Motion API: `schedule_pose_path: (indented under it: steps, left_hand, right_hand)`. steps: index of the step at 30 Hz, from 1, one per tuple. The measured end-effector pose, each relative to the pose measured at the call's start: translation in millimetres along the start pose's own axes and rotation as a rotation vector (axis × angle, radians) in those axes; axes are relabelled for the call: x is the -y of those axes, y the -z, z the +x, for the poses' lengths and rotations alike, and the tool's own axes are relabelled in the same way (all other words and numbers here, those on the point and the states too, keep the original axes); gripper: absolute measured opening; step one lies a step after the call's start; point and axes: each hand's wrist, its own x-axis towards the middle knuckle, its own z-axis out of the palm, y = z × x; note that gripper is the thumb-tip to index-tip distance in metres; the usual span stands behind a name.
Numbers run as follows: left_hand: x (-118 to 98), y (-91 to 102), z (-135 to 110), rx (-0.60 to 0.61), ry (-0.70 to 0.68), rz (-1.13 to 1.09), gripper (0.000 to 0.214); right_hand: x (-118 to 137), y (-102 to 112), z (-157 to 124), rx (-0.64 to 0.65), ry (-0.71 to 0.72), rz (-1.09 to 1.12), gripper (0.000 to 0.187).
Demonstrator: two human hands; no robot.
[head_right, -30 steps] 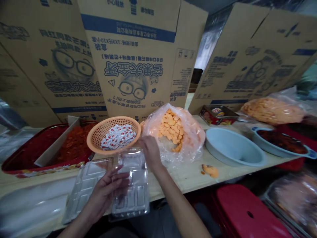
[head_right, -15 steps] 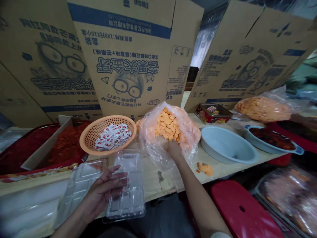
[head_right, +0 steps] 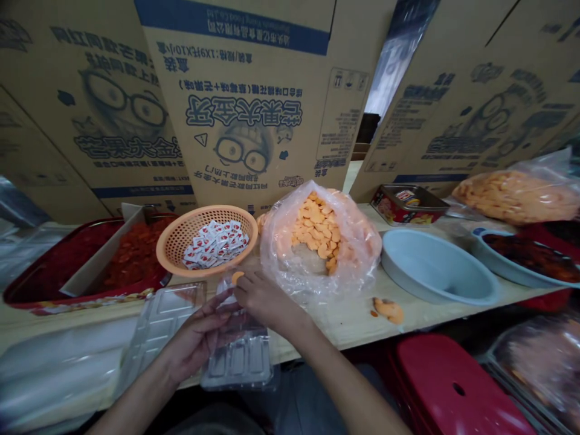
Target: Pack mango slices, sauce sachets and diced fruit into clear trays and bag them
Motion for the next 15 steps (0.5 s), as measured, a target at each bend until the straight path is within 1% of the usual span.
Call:
schedule_pose_path:
  steps: [2, 3, 4, 5, 6, 7, 8, 9, 10, 12, 13, 15]
  left_hand:
    - [1.0, 2.8, -0.8, 0.014, 0.008, -0.005, 0.059]
    - [1.4, 4.4, -1.0, 0.006, 0.014, -0.009, 0.059]
    - [1.7, 6.1, -1.1, -0.009, 0.019, -0.011, 0.06]
    - [1.9, 7.6, -1.1, -0.025, 0.023, -0.014, 0.061]
    - [1.9, 8.9, -1.1, -0.04, 0.026, -0.015, 0.062]
    - [1.8, 10.1, -1.2, -0.05, 0.026, -0.015, 0.064]
    - [1.7, 11.0, -1.6, -0.054, 0.027, -0.013, 0.065]
    - [1.5, 11.6, -2.1, -0.055, 0.025, -0.012, 0.066]
    - [1.4, 12.2, -2.9, -0.054, 0.023, -0.012, 0.066]
    - [1.0, 13.1, -4.9, -0.048, 0.014, -0.017, 0.065]
    - [0.7, 13.5, -6.0, -0.046, 0.009, -0.022, 0.065]
    - [-0.2, 14.2, -8.1, -0.046, 0.0, -0.034, 0.066]
  right_hand:
    - [-3.2, -2.5, -0.7, -0.037, 0.004, 0.072, 0.017]
    - [-9.9, -3.1, -2.6, -0.069, -0.05, 0.095, 0.02]
    - [-20.1, -3.4, -5.4, -0.099, -0.154, 0.092, 0.02]
    - [-33.5, -3.9, -9.2, -0.131, -0.29, 0.065, 0.02]
    - [-49.7, -4.8, -14.2, -0.126, -0.478, 0.002, 0.019]
    - [-67.8, -6.4, -20.1, -0.118, -0.653, -0.067, 0.024]
    - [-86.8, -8.7, -27.1, -0.094, -0.788, -0.127, 0.025]
    - [-105.5, -11.8, -34.8, 0.08, -0.993, -0.225, 0.023]
    - [-122.6, -15.6, -42.9, 0.145, -1.074, -0.256, 0.022]
    - [-149.2, -24.2, -58.8, 0.226, -1.134, -0.289, 0.021]
    - [-158.0, -28.5, -65.8, 0.247, -1.143, -0.304, 0.02]
    - [-167.6, -36.4, -76.4, 0.272, -1.144, -0.345, 0.022]
